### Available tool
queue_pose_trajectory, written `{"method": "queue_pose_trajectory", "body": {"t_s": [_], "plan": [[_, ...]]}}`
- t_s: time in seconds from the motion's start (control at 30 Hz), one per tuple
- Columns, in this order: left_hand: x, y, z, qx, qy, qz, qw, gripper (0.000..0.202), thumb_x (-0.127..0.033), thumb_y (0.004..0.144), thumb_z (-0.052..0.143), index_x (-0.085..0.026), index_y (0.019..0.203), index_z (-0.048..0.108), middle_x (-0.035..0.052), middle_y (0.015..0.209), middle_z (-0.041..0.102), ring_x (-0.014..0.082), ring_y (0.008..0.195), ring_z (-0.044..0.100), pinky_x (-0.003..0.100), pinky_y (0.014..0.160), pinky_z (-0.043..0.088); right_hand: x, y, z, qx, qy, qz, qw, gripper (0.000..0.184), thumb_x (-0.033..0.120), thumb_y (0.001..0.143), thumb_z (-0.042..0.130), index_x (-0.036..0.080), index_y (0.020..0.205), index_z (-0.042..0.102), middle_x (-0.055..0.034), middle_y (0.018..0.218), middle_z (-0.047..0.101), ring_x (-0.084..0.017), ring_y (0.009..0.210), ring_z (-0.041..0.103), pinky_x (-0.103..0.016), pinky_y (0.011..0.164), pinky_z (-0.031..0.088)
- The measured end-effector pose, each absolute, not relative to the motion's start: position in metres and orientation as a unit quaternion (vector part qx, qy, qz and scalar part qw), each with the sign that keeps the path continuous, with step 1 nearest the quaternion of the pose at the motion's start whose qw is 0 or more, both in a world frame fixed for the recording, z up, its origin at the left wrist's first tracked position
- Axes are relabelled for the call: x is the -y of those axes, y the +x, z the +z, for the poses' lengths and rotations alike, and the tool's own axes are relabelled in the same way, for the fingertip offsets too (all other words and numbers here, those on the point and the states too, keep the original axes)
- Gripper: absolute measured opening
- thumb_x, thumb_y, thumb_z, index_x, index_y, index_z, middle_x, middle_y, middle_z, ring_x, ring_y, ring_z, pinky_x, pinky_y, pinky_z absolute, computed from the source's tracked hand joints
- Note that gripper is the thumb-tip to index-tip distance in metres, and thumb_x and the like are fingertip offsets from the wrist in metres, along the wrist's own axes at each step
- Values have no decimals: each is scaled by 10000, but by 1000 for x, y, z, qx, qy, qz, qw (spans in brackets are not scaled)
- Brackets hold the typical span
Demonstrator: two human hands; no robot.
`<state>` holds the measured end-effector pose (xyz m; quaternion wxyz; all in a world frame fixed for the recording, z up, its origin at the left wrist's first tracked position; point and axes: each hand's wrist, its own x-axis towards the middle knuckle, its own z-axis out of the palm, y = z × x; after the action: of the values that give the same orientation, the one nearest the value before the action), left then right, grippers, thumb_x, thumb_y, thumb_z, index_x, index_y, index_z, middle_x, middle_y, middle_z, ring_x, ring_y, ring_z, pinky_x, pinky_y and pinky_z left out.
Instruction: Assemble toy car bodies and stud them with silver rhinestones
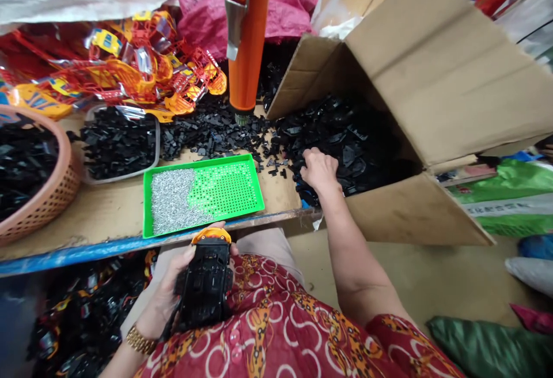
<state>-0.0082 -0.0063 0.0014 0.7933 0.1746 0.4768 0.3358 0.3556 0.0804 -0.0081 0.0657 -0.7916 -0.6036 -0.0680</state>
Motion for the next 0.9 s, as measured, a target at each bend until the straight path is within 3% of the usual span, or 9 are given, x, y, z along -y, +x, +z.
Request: {"method": "queue_pose_trajectory", "body": {"t_s": [0.2, 0.33, 0.43, 0.53, 0.63, 0.73, 0.83, 0.9], "plan": [[7, -9, 4, -478, 164, 325, 800, 765, -430, 806, 730, -236, 1525, 556, 81, 1243, 768, 385, 1154, 709, 485, 955, 617, -81, 351, -1, 644, -761, -57, 58, 246, 86, 803, 558, 174, 927, 751, -163, 1037, 697, -245, 741, 597, -373, 636, 361], [7, -4, 4, -458, 147, 319, 817, 803, -427, 809, 727, -262, 1561, 498, 97, 1221, 767, 366, 1060, 737, 480, 848, 653, -65, 337, 1, 713, -678, -57, 171, 339, 77, 851, 476, 188, 1039, 736, -122, 1111, 653, -240, 902, 634, -343, 690, 441], [6, -2, 4, -444, 125, 319, 828, 815, -421, 800, 734, -286, 1565, 486, 101, 1218, 762, 365, 1026, 742, 474, 792, 664, -53, 320, -20, 781, -580, -20, 231, 317, 67, 829, 475, 192, 975, 728, -93, 1001, 622, -208, 860, 601, -307, 681, 457], [6, -2, 4, -436, 112, 311, 837, 794, -417, 808, 731, -298, 1557, 495, 105, 1223, 759, 369, 1015, 743, 475, 771, 665, -48, 308, -45, 813, -541, 7, 217, 294, 54, 817, 461, 195, 866, 714, -59, 812, 588, -198, 757, 543, -307, 657, 428], [7, -3, 4, -432, 110, 301, 843, 788, -436, 813, 718, -287, 1554, 497, 124, 1245, 752, 373, 1009, 744, 482, 757, 663, -48, 307, -55, 833, -514, 24, 204, 299, 39, 809, 454, 204, 817, 704, -51, 734, 586, -216, 766, 522, -339, 725, 443], [7, -1, 4, -443, 109, 304, 836, 775, -440, 805, 718, -292, 1539, 520, 121, 1252, 750, 381, 1009, 743, 485, 740, 663, -44, 313, -49, 841, -503, 35, 197, 311, 48, 838, 457, 204, 901, 718, -75, 811, 646, -245, 869, 548, -385, 820, 465], [6, 1, 3, -447, 108, 313, 831, 776, -422, 788, 726, -292, 1529, 535, 115, 1250, 752, 394, 1019, 741, 495, 733, 666, -32, 319, -38, 835, -514, 44, 190, 386, 32, 838, 468, 189, 1099, 705, -106, 997, 702, -262, 986, 577, -401, 849, 474], [5, 2, 3, -444, 105, 314, 833, 775, -408, 784, 723, -289, 1527, 537, 118, 1252, 751, 398, 1025, 740, 501, 735, 666, -24, 320, -32, 828, -529, 48, 180, 400, 22, 816, 496, 193, 1118, 694, -116, 1110, 709, -272, 1053, 586, -408, 867, 481]]}}
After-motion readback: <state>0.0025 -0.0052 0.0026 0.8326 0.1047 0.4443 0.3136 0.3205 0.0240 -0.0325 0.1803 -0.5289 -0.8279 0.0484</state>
